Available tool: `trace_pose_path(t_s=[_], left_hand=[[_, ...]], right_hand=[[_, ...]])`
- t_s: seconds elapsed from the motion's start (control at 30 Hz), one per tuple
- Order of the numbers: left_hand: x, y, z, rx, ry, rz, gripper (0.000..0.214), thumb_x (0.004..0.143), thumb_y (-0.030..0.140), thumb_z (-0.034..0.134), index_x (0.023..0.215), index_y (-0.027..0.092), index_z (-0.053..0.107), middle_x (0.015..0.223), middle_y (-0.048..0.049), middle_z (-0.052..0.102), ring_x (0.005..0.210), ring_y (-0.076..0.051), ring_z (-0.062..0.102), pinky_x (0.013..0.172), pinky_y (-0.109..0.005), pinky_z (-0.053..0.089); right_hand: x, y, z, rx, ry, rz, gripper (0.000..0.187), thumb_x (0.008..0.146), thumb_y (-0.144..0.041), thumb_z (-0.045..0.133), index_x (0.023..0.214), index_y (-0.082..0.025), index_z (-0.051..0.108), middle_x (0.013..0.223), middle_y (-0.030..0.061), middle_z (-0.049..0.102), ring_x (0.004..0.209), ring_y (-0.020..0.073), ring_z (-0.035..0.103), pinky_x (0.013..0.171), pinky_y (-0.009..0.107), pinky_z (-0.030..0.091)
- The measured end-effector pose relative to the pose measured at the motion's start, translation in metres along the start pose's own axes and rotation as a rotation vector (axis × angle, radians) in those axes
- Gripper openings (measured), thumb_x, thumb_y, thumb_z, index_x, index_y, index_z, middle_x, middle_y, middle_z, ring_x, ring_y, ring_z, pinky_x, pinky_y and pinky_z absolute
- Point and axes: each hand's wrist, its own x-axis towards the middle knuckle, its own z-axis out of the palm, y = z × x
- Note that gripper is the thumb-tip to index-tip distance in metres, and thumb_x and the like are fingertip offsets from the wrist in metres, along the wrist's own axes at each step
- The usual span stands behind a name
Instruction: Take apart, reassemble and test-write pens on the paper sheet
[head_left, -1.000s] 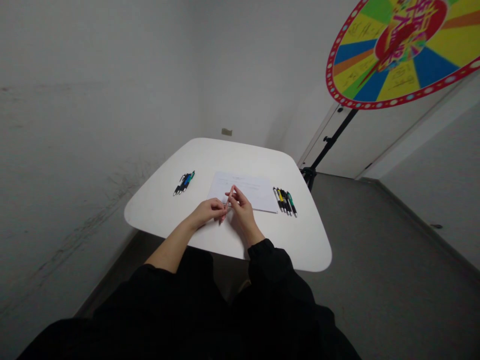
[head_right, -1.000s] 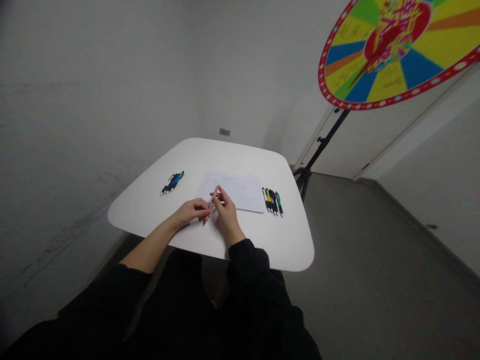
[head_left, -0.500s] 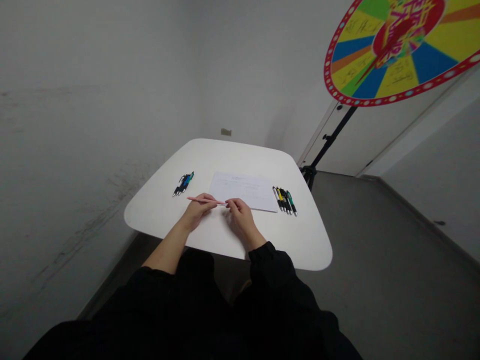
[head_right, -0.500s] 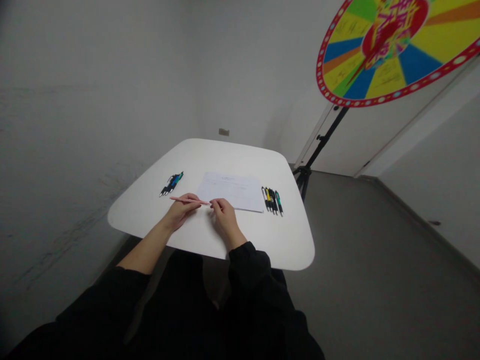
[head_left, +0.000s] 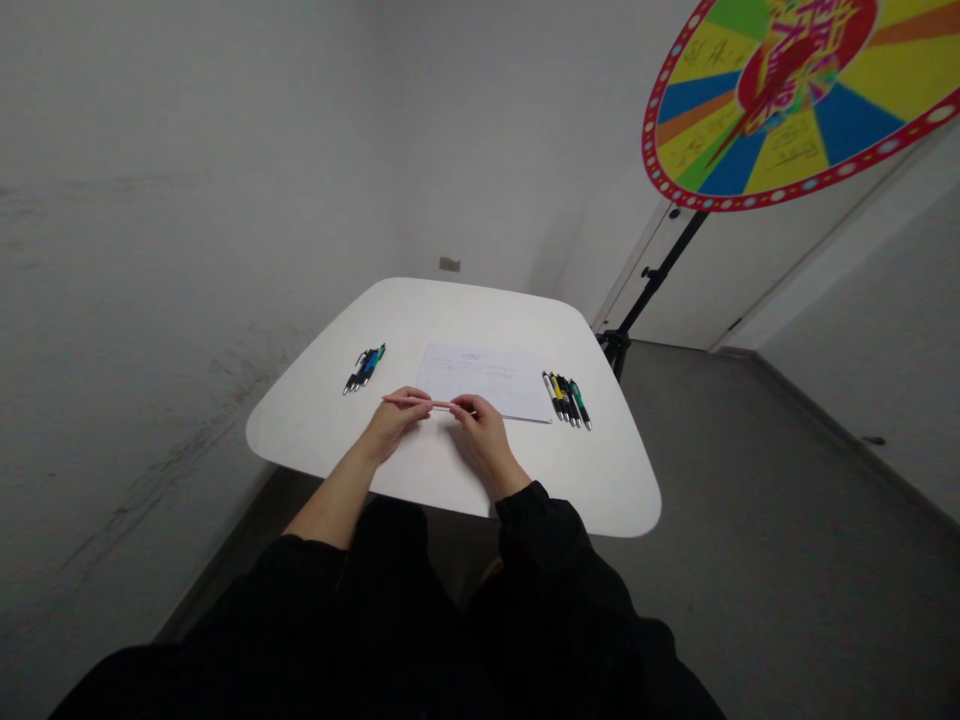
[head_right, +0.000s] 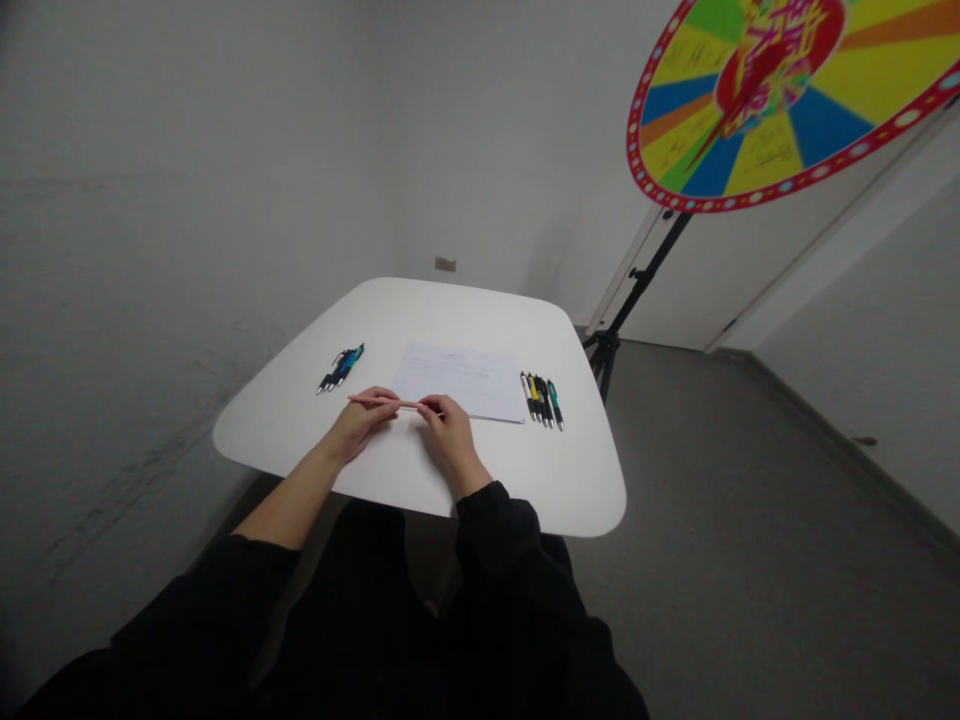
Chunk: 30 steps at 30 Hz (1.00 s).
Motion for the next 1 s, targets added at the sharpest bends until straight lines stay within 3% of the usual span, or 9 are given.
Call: trace_pose_path(t_s=[0.27, 0.63, 0.83, 1.0], left_hand=[[0.008, -0.006, -0.003, -0.158, 0.161, 0.061, 0.041, 0.065, 0.034, 0.094, 0.096, 0.016, 0.073, 0.092, -0.0062, 0.076, 0.083, -0.016, 0.073, 0.086, -0.032, 0.058], [0.006, -0.005, -0.005, -0.181, 0.1, 0.045, 0.035, 0.072, 0.033, 0.091, 0.098, 0.014, 0.076, 0.099, -0.01, 0.08, 0.093, -0.02, 0.077, 0.099, -0.037, 0.057], [0.003, -0.003, -0.006, -0.235, 0.073, 0.044, 0.034, 0.085, 0.041, 0.081, 0.102, 0.012, 0.076, 0.107, -0.0138, 0.079, 0.094, -0.021, 0.077, 0.1, -0.038, 0.058], [0.002, -0.002, -0.006, -0.263, 0.018, 0.042, 0.029, 0.087, 0.041, 0.079, 0.097, 0.013, 0.079, 0.111, -0.0141, 0.078, 0.101, -0.021, 0.076, 0.103, -0.036, 0.057]], right_hand=[[0.003, 0.013, -0.019, 0.065, 0.173, 0.032, 0.027, 0.083, -0.045, 0.07, 0.097, -0.022, 0.072, 0.098, 0.0079, 0.073, 0.089, 0.0237, 0.066, 0.073, 0.037, 0.057], [0.001, 0.001, -0.019, 0.359, 0.202, 0.148, 0.032, 0.077, -0.047, 0.077, 0.096, -0.022, 0.071, 0.088, 0.0046, 0.071, 0.083, 0.0212, 0.067, 0.074, 0.036, 0.057], [0.001, -0.002, -0.02, 0.376, 0.194, 0.166, 0.034, 0.076, -0.05, 0.079, 0.094, -0.023, 0.069, 0.087, 0.0042, 0.07, 0.084, 0.0211, 0.067, 0.075, 0.037, 0.058], [0.002, 0.002, -0.019, 0.387, 0.175, 0.169, 0.033, 0.075, -0.049, 0.079, 0.093, -0.024, 0.068, 0.086, 0.004, 0.07, 0.083, 0.0208, 0.066, 0.076, 0.037, 0.058]])
